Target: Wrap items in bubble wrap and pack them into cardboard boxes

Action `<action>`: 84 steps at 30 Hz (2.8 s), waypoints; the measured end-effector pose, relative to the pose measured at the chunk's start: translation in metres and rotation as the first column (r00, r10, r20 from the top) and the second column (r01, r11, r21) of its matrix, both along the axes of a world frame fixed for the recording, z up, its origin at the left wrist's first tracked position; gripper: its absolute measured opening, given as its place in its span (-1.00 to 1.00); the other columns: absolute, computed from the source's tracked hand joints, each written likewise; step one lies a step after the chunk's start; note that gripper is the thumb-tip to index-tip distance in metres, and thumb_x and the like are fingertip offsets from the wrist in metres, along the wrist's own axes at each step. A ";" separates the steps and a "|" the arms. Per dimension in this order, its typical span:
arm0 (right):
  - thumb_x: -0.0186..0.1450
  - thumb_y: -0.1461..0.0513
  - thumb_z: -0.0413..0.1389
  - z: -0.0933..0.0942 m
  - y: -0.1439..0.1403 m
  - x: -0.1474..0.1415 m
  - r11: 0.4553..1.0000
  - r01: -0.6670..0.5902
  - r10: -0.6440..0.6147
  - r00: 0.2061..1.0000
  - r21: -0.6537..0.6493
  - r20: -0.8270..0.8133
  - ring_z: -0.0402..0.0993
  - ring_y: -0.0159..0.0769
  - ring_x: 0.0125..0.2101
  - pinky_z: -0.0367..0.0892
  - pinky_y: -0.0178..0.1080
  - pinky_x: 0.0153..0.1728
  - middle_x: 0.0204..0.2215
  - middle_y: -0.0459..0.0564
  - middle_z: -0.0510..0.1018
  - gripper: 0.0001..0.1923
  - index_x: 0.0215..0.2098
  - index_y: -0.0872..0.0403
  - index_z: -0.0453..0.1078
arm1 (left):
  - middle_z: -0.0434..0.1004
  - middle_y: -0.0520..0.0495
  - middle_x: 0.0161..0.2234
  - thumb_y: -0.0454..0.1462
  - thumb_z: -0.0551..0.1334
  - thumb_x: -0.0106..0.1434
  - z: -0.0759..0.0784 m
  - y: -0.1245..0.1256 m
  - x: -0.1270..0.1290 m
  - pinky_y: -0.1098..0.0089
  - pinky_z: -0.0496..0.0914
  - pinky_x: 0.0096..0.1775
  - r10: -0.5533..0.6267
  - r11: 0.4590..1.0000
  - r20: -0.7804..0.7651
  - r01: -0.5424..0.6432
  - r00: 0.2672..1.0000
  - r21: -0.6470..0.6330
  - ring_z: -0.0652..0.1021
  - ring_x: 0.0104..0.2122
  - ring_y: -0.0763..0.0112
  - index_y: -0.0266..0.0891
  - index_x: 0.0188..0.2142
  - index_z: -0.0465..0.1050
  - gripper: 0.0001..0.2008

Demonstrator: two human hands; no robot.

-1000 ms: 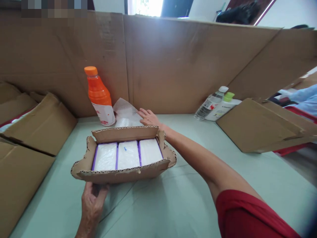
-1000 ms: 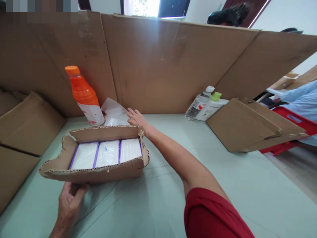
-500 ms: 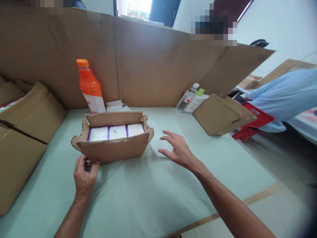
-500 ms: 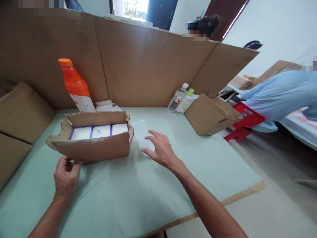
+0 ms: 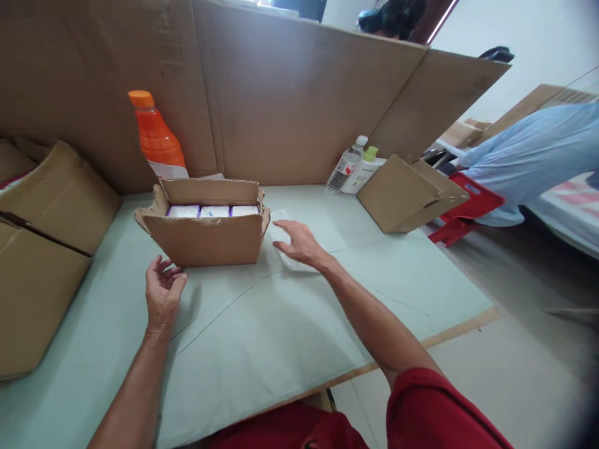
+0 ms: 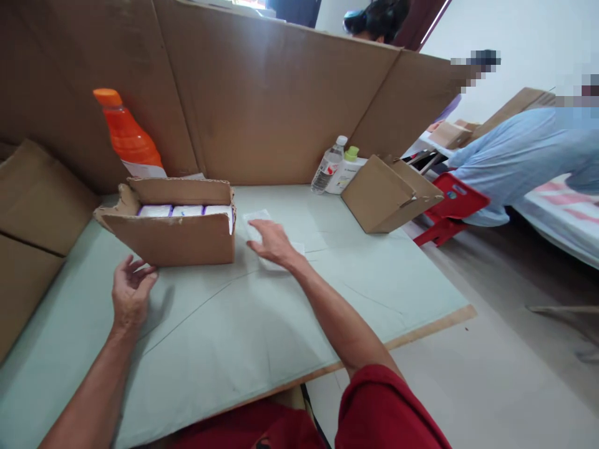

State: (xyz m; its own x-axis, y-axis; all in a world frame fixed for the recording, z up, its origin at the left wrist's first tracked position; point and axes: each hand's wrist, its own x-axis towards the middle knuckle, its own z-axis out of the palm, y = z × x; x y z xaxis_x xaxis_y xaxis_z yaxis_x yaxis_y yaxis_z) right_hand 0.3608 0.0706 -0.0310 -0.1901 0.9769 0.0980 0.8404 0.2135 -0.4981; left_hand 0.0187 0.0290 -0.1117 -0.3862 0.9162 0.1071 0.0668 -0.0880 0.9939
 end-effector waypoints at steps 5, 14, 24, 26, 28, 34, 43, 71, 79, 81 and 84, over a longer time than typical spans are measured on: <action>0.23 0.19 0.25 -0.010 -0.017 0.062 0.971 0.209 -0.190 0.970 -0.116 0.154 0.51 0.04 0.07 0.34 -0.02 0.11 0.05 0.26 0.59 -0.64 -0.04 0.18 0.50 | 0.43 -0.14 0.00 -0.22 0.38 -0.02 -0.008 0.001 0.000 0.38 0.46 -0.22 0.105 0.994 0.005 -0.105 0.994 -0.007 0.56 -0.27 0.46 -0.15 0.19 0.22 -0.24; 0.25 0.21 0.13 -0.045 -0.119 0.054 0.952 0.302 -0.302 0.953 -0.049 0.007 0.52 -0.17 -0.11 0.35 -0.12 0.01 -0.15 0.06 0.62 -0.73 -0.08 0.09 0.45 | 0.48 -0.12 -0.08 -0.27 0.23 0.11 0.020 -0.028 0.008 0.34 0.42 -0.24 0.195 0.978 -0.301 -0.162 0.934 0.133 0.55 -0.26 0.38 -0.23 -0.02 0.48 -0.59; 0.24 0.20 0.17 -0.043 -0.190 -0.028 0.967 0.086 -0.205 0.821 -0.241 -0.533 0.48 -0.37 -0.40 0.40 -0.29 -0.30 -0.34 -0.13 0.54 -0.46 0.19 0.05 0.28 | 0.48 -0.23 0.10 -0.07 0.30 0.20 0.042 -0.134 0.065 0.13 0.47 0.02 -0.435 0.899 -0.249 0.432 0.865 -0.070 0.56 0.02 0.13 -0.18 0.15 0.38 -0.45; 0.25 0.13 0.23 -0.039 -0.200 -0.066 0.951 -0.157 -0.099 0.658 -0.265 -0.746 0.56 -0.32 -0.25 0.45 -0.25 -0.20 -0.15 -0.02 0.58 -0.30 0.30 0.01 0.16 | 0.39 -0.30 0.19 0.02 0.30 0.21 0.037 -0.146 0.055 0.08 0.45 0.08 -0.387 0.921 -0.063 0.381 0.920 -0.085 0.54 0.07 0.10 -0.18 0.28 0.21 -0.28; 0.25 0.07 0.26 -0.034 -0.200 -0.089 0.898 -0.385 0.030 0.540 -0.215 -0.841 0.58 -0.24 -0.08 0.47 -0.17 -0.08 0.02 0.07 0.56 -0.23 0.36 -0.04 0.10 | 0.35 -0.36 0.21 0.09 0.29 0.19 0.032 -0.153 0.041 0.10 0.49 0.02 -0.296 0.947 0.060 0.301 0.953 -0.115 0.55 0.06 0.09 -0.18 0.34 0.08 -0.16; 0.36 0.16 0.15 -0.023 -0.122 -0.027 0.989 0.137 -0.145 0.961 -0.050 -0.234 0.53 -0.22 0.01 0.42 -0.17 0.01 0.04 0.08 0.59 -0.71 0.01 0.05 0.48 | 0.48 -0.29 0.04 0.08 0.34 0.09 0.025 -0.153 0.026 0.16 0.52 -0.20 -0.202 0.945 -0.251 0.121 0.947 -0.304 0.59 -0.23 0.21 -0.24 0.37 0.03 -0.03; 0.27 0.23 0.15 -0.041 -0.063 0.037 0.897 0.437 -0.441 0.896 0.072 0.053 0.45 0.01 0.00 0.26 -0.01 0.06 -0.13 0.22 0.61 -0.89 -0.28 0.14 0.44 | 0.53 -0.26 0.04 -0.36 0.06 0.33 0.040 -0.126 0.058 0.21 0.44 -0.15 -0.484 0.865 -0.820 0.023 0.307 -0.502 0.60 -0.07 0.08 -0.23 0.22 0.33 -0.53; 0.16 0.09 0.21 -0.037 0.004 -0.008 0.993 0.116 -0.094 0.858 0.013 -0.504 0.53 0.03 0.03 0.47 0.07 -0.03 0.06 0.16 0.58 -0.39 0.15 0.09 0.35 | 0.46 -0.31 0.16 -0.30 0.23 0.18 0.038 -0.016 0.042 0.15 0.47 0.06 0.022 0.999 -0.364 -0.009 0.931 0.038 0.52 0.14 0.13 -0.26 0.35 0.10 -0.26; 0.34 0.20 0.16 -0.065 -0.121 -0.084 0.895 -0.383 0.396 0.918 0.231 -0.012 0.38 -0.06 0.19 0.30 0.03 0.17 0.21 0.14 0.47 -0.67 0.07 0.02 0.48 | 0.59 -0.16 0.02 -0.40 0.13 0.34 0.011 -0.128 0.036 0.13 0.41 0.05 -0.166 0.847 -0.913 0.528 0.371 0.061 0.54 0.04 0.14 -0.18 0.00 0.50 -0.70; 0.36 0.16 0.16 -0.071 -0.138 -0.076 0.870 -0.461 0.455 0.887 0.175 0.079 0.36 -0.04 0.21 0.29 0.02 0.17 0.23 0.16 0.45 -0.65 0.09 0.04 0.47 | 0.61 -0.15 0.01 -0.39 0.12 0.36 0.000 -0.133 0.029 0.17 0.41 0.02 -0.194 0.823 -0.925 0.567 0.328 0.028 0.55 0.02 0.17 -0.18 -0.02 0.50 -0.73; 0.39 0.17 0.10 -0.073 -0.150 -0.012 0.963 -0.219 0.200 0.971 0.159 0.128 0.38 -0.04 0.19 0.27 0.04 0.17 0.19 0.16 0.50 -0.68 0.08 0.05 0.48 | 0.61 -0.12 0.03 -0.40 0.10 0.37 -0.005 -0.130 0.015 0.20 0.39 0.07 -0.216 0.782 -0.916 0.621 0.338 0.044 0.54 0.08 0.22 -0.17 -0.02 0.49 -0.72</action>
State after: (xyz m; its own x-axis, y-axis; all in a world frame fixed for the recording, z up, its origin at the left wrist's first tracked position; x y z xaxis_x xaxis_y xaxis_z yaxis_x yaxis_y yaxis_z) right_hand 0.3483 -0.0793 -0.1041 -0.4076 0.8845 0.2271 0.8153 0.4645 -0.3456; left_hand 0.0335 -0.1014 -0.1170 0.5146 0.7377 0.4370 0.6705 -0.6639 0.3311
